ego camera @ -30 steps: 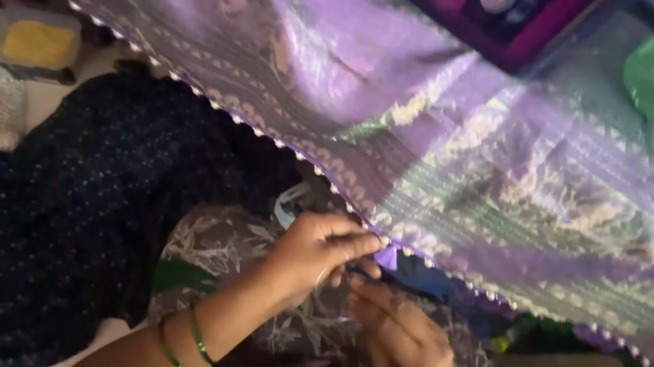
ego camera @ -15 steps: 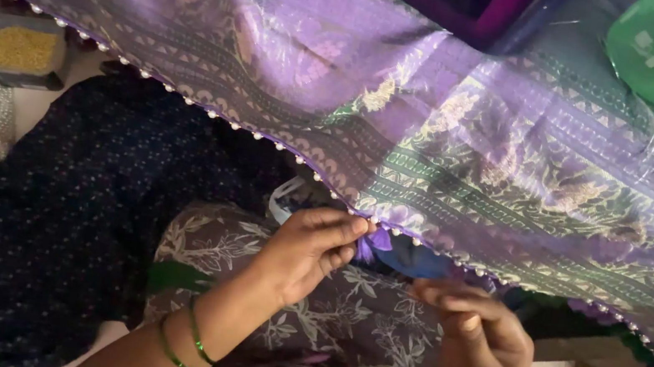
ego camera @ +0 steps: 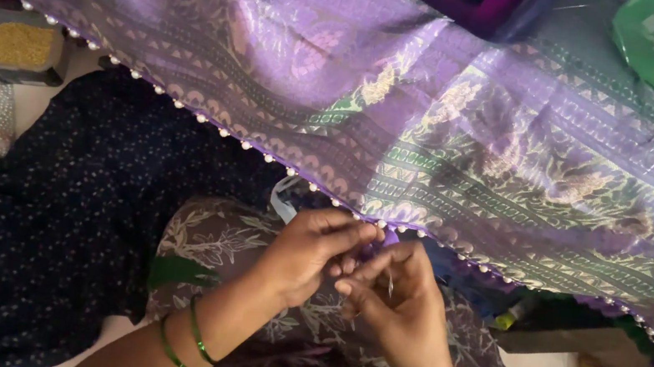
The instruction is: The person is hand-crafting purple decorative tassels or fringes onto the edge of a fabric, using thread and a green tool.
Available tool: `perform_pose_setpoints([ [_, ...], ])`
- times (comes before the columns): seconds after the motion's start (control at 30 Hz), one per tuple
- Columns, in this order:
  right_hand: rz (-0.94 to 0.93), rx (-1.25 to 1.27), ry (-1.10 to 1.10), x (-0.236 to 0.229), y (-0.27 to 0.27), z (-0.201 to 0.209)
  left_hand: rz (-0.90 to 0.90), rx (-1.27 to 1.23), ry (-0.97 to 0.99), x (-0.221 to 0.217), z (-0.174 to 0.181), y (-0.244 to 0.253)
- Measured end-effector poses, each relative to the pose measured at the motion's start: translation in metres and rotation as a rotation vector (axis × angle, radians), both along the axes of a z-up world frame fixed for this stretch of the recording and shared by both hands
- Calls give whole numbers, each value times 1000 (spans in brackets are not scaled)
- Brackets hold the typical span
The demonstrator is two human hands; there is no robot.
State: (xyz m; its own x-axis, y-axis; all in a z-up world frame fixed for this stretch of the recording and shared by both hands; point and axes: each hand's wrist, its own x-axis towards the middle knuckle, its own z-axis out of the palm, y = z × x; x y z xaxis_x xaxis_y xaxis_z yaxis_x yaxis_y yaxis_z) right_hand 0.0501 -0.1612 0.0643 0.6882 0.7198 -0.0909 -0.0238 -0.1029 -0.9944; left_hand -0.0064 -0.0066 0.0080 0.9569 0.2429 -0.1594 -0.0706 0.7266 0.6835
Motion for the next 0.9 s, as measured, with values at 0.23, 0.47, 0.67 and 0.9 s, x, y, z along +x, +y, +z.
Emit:
perform_pose_setpoints([
  [0.23, 100, 126, 59, 15, -7, -16, 1, 11, -27, -1, -3, -1],
  [0.47, 6, 87, -212, 7, -38, -17, 25, -41, 32, -4, 3, 5],
  [0.67, -25, 61, -175, 2, -61, -23, 6, -116, -27, -1, -4, 3],
  [0.9, -18, 100, -46, 3, -74, -25, 16, -91, -26, -4, 1, 4],
])
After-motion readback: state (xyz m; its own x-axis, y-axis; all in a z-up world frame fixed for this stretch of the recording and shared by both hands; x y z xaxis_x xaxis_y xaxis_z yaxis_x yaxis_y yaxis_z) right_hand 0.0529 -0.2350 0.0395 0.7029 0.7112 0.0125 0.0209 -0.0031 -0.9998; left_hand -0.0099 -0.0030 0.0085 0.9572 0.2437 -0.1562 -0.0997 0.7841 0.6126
